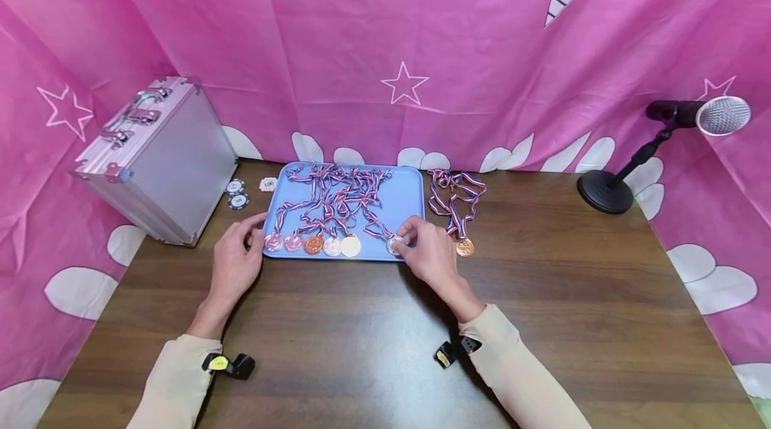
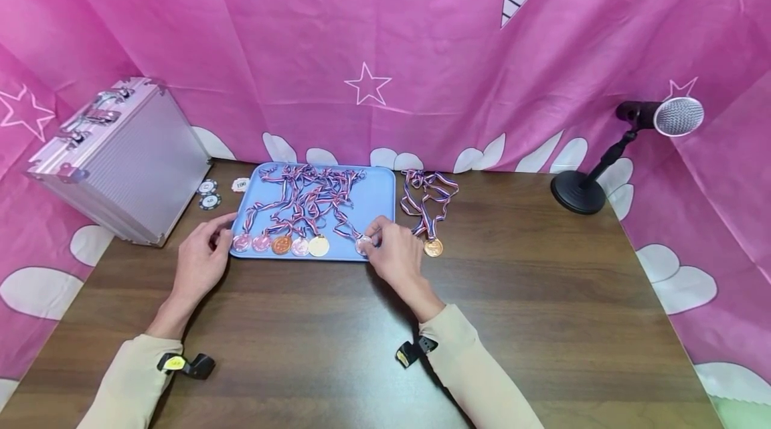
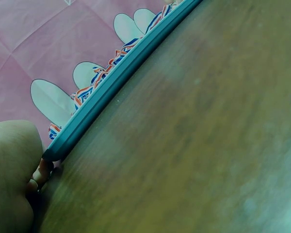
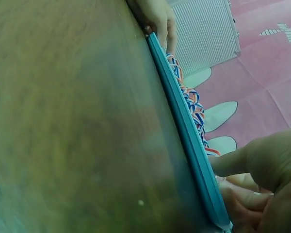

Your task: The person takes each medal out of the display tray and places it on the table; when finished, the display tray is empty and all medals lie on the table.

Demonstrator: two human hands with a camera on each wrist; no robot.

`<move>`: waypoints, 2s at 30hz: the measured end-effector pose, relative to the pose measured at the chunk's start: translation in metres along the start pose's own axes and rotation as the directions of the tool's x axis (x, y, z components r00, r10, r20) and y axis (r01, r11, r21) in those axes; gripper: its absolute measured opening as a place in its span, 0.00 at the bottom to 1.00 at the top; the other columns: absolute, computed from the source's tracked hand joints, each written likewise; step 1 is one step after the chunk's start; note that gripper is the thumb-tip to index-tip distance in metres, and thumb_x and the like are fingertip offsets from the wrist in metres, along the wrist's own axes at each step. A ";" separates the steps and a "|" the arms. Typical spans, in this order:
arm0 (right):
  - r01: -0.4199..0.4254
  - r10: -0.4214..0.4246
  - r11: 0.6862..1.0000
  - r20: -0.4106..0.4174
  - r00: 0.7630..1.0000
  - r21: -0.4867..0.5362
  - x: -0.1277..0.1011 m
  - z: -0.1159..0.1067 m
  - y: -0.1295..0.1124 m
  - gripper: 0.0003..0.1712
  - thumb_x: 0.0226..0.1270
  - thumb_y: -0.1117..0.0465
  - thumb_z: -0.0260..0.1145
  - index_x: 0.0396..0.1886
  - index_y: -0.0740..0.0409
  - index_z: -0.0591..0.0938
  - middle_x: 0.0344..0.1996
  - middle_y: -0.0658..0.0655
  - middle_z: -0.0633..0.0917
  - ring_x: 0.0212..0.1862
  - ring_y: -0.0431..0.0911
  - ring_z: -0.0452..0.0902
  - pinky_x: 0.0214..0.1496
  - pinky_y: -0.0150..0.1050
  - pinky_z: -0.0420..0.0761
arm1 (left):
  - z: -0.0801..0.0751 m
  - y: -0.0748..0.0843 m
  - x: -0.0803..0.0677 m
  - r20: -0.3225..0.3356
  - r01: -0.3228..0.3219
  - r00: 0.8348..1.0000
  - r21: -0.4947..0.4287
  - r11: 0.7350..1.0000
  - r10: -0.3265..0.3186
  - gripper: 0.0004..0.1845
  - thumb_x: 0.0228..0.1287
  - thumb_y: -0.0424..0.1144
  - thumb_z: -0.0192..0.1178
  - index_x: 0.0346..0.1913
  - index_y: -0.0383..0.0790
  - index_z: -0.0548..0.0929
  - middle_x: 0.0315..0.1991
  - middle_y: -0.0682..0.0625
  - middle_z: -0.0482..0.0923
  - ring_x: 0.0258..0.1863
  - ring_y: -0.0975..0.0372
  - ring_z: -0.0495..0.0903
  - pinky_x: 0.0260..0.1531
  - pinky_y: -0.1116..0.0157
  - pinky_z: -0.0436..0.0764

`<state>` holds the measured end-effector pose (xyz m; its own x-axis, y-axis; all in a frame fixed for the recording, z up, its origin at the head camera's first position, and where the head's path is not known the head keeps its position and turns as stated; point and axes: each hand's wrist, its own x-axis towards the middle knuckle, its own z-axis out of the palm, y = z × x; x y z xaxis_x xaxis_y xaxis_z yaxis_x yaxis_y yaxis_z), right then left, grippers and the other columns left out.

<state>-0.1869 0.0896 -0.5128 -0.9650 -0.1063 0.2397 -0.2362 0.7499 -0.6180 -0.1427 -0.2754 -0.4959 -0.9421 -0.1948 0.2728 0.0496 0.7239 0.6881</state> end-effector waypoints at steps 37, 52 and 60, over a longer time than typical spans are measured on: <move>0.113 0.007 0.524 -0.138 0.990 0.844 0.006 -0.149 -0.085 0.16 0.73 0.78 0.71 0.58 0.79 0.87 0.30 0.53 0.93 0.29 0.44 0.92 0.36 0.41 0.91 | -0.002 -0.005 0.004 0.040 0.027 0.999 0.039 0.999 -0.028 0.20 0.87 0.38 0.55 0.73 0.40 0.84 0.31 0.46 0.78 0.27 0.57 0.73 0.28 0.64 0.69; 0.198 0.001 0.550 -0.238 0.971 0.811 -0.025 -0.202 -0.096 0.14 0.70 0.80 0.72 0.53 0.73 0.91 0.33 0.62 0.94 0.27 0.46 0.92 0.34 0.40 0.91 | -0.002 -0.006 0.004 0.045 0.029 0.999 0.042 0.999 -0.031 0.20 0.88 0.39 0.55 0.74 0.40 0.83 0.29 0.47 0.76 0.27 0.57 0.72 0.28 0.64 0.69; 0.167 0.092 0.537 -0.254 0.963 0.827 -0.015 -0.227 -0.089 0.11 0.71 0.80 0.71 0.51 0.76 0.91 0.32 0.64 0.93 0.25 0.46 0.91 0.34 0.41 0.91 | -0.003 -0.005 0.006 0.025 -0.004 1.000 0.034 0.999 0.003 0.20 0.87 0.37 0.56 0.72 0.38 0.85 0.29 0.46 0.77 0.26 0.58 0.72 0.29 0.65 0.68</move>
<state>-0.1253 0.1727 -0.2918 -0.9220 0.1321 0.3640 -0.3819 -0.1555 -0.9110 -0.1478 -0.2819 -0.4954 -0.9499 -0.1765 0.2581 0.0417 0.7466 0.6640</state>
